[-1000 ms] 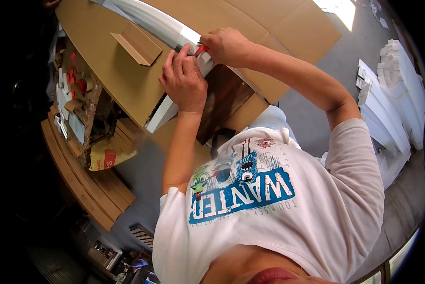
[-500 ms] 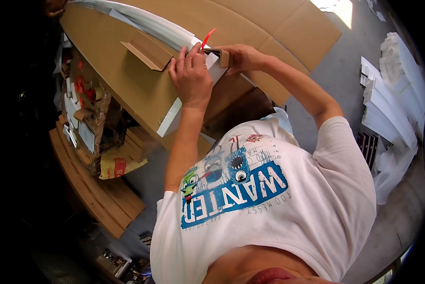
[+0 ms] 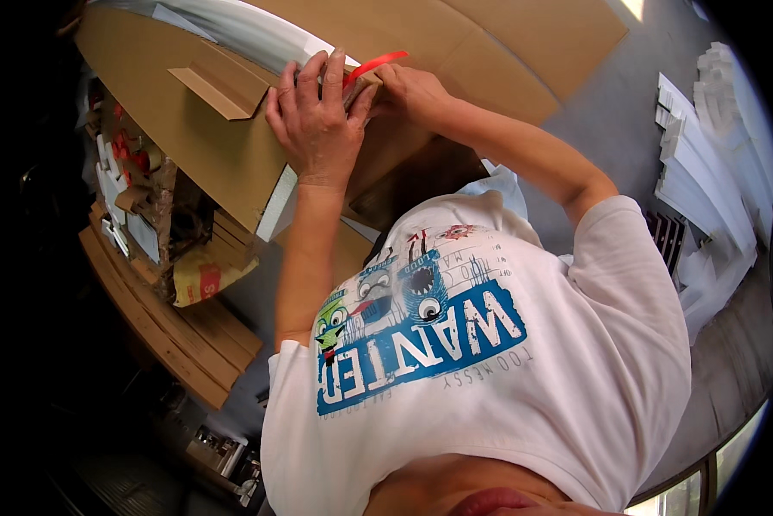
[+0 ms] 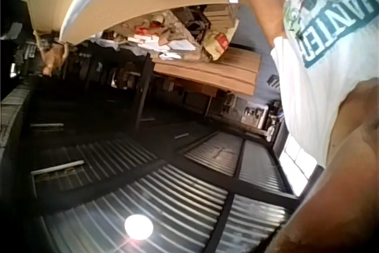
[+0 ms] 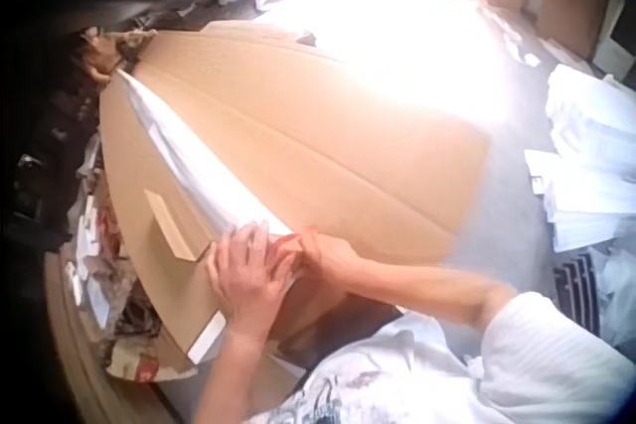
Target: The person places white foam boards and bubble wrap into a cardboard box. They then use a red tape dispenser to seal the box flaps shut, securing the package for transport.
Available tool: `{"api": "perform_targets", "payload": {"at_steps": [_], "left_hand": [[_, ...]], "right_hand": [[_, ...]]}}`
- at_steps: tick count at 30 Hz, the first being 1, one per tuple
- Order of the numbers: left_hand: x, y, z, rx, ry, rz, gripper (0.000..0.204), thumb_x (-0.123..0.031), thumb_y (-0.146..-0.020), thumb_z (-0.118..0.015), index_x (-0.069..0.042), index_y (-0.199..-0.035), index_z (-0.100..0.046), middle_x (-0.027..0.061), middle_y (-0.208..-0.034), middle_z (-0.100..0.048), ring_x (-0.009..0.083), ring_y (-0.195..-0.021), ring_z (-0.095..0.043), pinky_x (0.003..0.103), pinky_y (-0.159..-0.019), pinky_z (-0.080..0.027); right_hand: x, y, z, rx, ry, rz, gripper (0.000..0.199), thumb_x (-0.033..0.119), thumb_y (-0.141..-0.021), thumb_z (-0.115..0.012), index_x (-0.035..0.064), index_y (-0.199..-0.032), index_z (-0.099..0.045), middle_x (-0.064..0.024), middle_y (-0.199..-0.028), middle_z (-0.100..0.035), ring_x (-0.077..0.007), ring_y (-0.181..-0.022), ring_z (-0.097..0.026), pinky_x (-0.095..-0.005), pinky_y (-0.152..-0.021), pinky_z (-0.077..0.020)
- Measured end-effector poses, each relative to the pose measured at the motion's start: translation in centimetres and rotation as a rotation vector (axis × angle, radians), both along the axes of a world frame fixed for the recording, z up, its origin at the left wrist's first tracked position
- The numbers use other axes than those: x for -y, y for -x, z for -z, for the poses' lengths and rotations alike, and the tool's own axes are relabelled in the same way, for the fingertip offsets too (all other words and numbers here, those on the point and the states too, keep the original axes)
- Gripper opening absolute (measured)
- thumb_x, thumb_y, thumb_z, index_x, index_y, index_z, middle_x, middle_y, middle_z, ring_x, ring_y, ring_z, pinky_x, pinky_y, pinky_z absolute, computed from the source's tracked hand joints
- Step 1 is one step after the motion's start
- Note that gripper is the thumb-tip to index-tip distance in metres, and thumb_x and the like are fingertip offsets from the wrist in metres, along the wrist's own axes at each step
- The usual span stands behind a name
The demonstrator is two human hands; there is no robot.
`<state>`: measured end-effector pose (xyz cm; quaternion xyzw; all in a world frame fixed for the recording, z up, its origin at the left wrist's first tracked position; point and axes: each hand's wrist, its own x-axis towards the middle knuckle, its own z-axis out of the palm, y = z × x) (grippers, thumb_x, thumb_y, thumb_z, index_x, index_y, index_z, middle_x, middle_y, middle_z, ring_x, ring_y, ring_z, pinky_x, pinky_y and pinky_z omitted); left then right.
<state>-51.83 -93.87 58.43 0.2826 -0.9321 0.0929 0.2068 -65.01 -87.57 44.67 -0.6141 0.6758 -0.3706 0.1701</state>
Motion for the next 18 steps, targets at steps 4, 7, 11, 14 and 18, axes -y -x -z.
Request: {"api": "perform_targets", "payload": {"at_steps": [4, 7, 11, 14, 18], "left_hand": [[-0.3, -0.5, 0.3, 0.121, 0.056, -0.024, 0.047, -0.044, -0.083, -0.07, -0.02, -0.123, -0.061, -0.0036, -0.124, -0.057, 0.0255, -0.123, -0.049, 0.047, -0.102, -0.036], [-0.1, -0.7, 0.2, 0.138, 0.059, -0.057, 0.047, -0.044, -0.083, -0.071, -0.021, -0.123, -0.061, -0.0047, -0.128, -0.056, 0.0264, -0.124, -0.048, 0.047, -0.103, -0.036], [-0.2, -0.6, 0.9, 0.151, 0.057, -0.015, 0.051, -0.044, -0.083, -0.071, -0.022, -0.127, -0.059, -0.0071, -0.133, -0.055, 0.0262, -0.127, -0.048, 0.047, -0.104, -0.034], [0.2, -0.1, 0.8, 0.159, 0.062, 0.003, 0.051, -0.045, -0.084, -0.069, -0.022, -0.128, -0.059, -0.0073, -0.134, -0.056, 0.0274, -0.128, -0.048, 0.049, -0.104, -0.034], [0.3, -0.5, 1.0, 0.164, 0.086, 0.004, 0.052, -0.047, -0.085, -0.068, -0.021, -0.129, -0.058, -0.0063, -0.134, -0.057, 0.0286, -0.128, -0.049, 0.051, -0.103, -0.036]], "right_hand": [[-7.5, -2.0, -2.1, 0.069, -0.2, 0.176, 0.042, 0.033, -0.081, -0.075, 0.0033, -0.1, -0.052, -0.0162, -0.094, -0.059, -0.0359, -0.088, -0.062, -0.0443, -0.073, -0.052], [-19.5, -2.2, 0.7, 0.312, -0.629, 0.125, 0.046, 0.031, -0.081, -0.076, 0.003, -0.109, -0.054, -0.0157, -0.101, -0.06, -0.034, -0.098, -0.061, -0.0404, -0.081, -0.0512], [-21.4, -3.0, 8.7, 0.718, -0.429, 0.425, 0.064, 0.028, -0.078, -0.08, 0.0008, -0.128, -0.05, -0.0148, -0.125, -0.059, -0.029, -0.118, -0.054, -0.0355, -0.098, -0.0439], [-18.8, -3.5, 10.1, 0.784, -0.254, 0.321, 0.072, 0.029, -0.078, -0.08, -0.0005, -0.134, -0.046, -0.0165, -0.134, -0.056, -0.0276, -0.126, -0.05, -0.0341, -0.104, -0.0398], [-21.3, -4.0, 9.3, 0.797, -0.367, 0.307, 0.065, 0.03, -0.081, -0.078, -0.001, -0.129, -0.049, -0.0217, -0.119, -0.063, -0.0327, -0.112, -0.059, -0.0362, -0.096, -0.0459]]}}
